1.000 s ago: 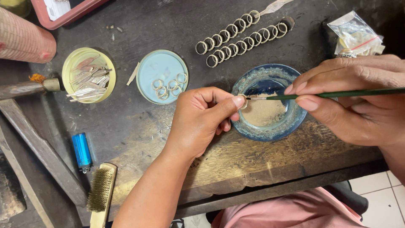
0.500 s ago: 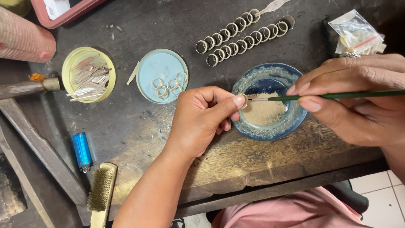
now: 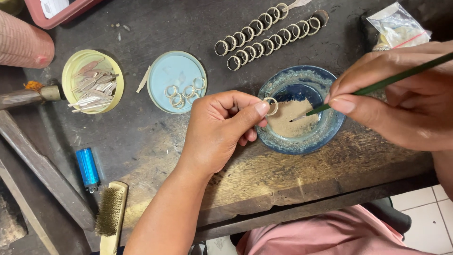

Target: Applying solder paste to the joints of small metal rings using a fine brush at a jewelry workbench.

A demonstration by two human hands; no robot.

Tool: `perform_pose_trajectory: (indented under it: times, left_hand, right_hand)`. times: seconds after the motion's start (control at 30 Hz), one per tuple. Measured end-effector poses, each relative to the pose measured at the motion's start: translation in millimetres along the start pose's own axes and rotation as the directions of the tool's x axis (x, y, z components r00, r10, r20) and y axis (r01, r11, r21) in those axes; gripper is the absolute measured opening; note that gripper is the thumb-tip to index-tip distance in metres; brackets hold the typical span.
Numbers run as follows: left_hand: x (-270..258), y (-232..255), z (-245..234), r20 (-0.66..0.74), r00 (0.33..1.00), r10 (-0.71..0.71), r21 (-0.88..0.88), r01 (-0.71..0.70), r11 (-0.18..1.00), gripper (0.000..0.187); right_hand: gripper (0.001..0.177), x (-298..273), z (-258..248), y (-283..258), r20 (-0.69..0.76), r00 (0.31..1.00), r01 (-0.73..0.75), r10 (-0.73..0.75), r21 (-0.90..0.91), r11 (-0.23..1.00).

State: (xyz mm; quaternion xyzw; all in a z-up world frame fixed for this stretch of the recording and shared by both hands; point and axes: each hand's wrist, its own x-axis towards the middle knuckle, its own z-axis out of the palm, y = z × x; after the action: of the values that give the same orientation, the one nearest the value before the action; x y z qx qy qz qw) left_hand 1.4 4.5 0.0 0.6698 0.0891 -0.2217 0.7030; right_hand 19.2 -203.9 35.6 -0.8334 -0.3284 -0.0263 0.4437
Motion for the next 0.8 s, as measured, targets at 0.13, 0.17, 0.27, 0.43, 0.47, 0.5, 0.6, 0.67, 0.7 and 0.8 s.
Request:
perform_pose_trajectory:
  times: [0.13,0.17,0.27,0.43,0.47,0.5,0.6,0.67,0.7,0.8]
  left_hand:
    - [0.0,0.3,-1.0,0.012,1.0,0.028,-0.002,-0.028,1.0,0.011]
    - [0.2,0.0,-1.1,0.016,0.999,0.036,-0.004,-0.036,0.999,0.011]
    - [0.0,-0.8,-1.0,0.029,0.998,0.056,-0.025,-0.055,0.998,0.009]
    - [2.4,-2.4,0.0,0.012,0.999,0.051,-0.015,-0.051,0.999,0.009]
    - [2.8,-2.7,0.2,0.003,0.999,0.047,-0.002,-0.047,0.999,0.01]
    - [3.1,-3.2,0.1,0.004,0.999,0.05,-0.001,-0.05,0.999,0.01]
    - [3.0,-3.9,-0.2,0.013,0.997,0.078,-0.01,-0.078,0.997,0.008]
    - [2.4,-2.4,0.2,0.006,0.998,0.068,-0.006,-0.068,0.998,0.008]
    - [3.2,-3.4,0.1,0.008,0.997,0.073,-0.008,-0.073,0.997,0.008]
    - [4.9,-7.2,-0.7,0.003,0.995,0.103,-0.027,-0.103,0.994,0.008]
  right_hand:
    - [0.008,3.8,-0.9,-0.5,0.063,0.998,0.037,-0.031,-0.094,0.995]
    - [0.008,3.1,-1.5,0.5,0.091,0.995,0.053,-0.038,-0.17,0.984]
    - [0.008,1.9,1.4,3.9,0.115,0.993,0.052,-0.032,-0.177,0.983]
    - [0.01,-0.7,2.3,5.8,0.126,0.992,0.034,-0.012,-0.176,0.984]
    - [0.01,-1.8,2.2,6.3,0.134,0.991,0.01,0.013,-0.173,0.985]
    - [0.01,-0.8,1.6,5.6,0.132,0.991,0.012,0.011,-0.175,0.985]
    - [0.012,0.1,0.5,4.7,0.12,0.992,0.046,-0.025,-0.179,0.983]
    - [0.012,-1.9,-1.0,5.7,0.123,0.992,0.036,-0.01,-0.21,0.977]
    - [0.012,-1.9,-2.1,6.1,0.122,0.992,0.038,-0.012,-0.215,0.976]
    - [0.01,-2.6,-5.6,2.7,0.152,0.986,-0.042,0.067,-0.167,0.985]
